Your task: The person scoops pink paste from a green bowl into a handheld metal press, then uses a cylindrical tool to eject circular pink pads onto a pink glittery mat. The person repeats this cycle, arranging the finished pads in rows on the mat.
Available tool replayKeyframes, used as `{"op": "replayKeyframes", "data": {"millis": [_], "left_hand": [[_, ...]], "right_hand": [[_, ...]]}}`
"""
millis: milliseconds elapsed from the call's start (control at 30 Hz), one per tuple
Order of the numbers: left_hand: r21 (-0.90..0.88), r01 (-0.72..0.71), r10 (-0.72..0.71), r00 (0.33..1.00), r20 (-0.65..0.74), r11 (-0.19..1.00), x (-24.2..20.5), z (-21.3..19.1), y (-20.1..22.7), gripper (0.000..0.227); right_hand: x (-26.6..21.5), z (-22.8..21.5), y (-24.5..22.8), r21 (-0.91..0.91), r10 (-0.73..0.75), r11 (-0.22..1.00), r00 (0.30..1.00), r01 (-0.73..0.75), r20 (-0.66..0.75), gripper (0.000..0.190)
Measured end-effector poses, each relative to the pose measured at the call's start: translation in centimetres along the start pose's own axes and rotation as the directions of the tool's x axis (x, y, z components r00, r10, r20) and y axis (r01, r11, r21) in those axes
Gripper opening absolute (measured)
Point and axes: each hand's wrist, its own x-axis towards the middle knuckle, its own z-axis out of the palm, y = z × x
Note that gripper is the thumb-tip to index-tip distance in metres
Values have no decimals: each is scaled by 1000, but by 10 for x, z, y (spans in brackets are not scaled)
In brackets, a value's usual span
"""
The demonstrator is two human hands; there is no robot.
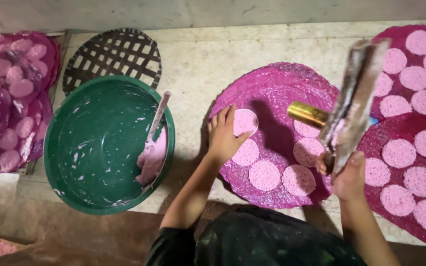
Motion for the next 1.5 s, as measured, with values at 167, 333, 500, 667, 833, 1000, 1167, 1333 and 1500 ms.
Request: {"op": "replayKeyframes", "data": {"millis": [167,333,500,667,833,1000,1167,1333,1500], "left_hand": [[120,77,-74,997,-32,990,5,9,18,111],[124,52,-41,995,-90,991,1,6,21,107],[94,-28,40,990,-135,995,-3,-4,40,104],[84,-201,195,978,81,976,-13,12,76,109],[76,-306,284,934,219,949,-26,21,83,69],[94,-343,303,907,291,935,-49,31,71,36],[55,-370,335,887,319,927,-71,30,77,45],[-17,-480,478,870,119,877,-81,-25,110,83],[15,-674,650,717,253,738,-90,-103,128,66]], "right_hand": [[-13,-18,-2,103,-12,994,995,22,-98,80],[-23,-29,2,91,-41,994,979,60,-201,78],[-34,-36,1,165,-52,983,985,79,-166,76],[-53,-44,-9,15,-90,995,971,96,-221,85],[-72,-49,-21,-72,-144,989,951,130,-272,88],[-91,-70,-17,-44,-112,994,948,103,-298,88],[-106,-79,-3,-62,-117,993,959,104,-257,81],[-92,-35,-35,-270,-42,963,995,16,-87,61],[-84,54,-128,-674,-149,473,806,567,573,62]]}}
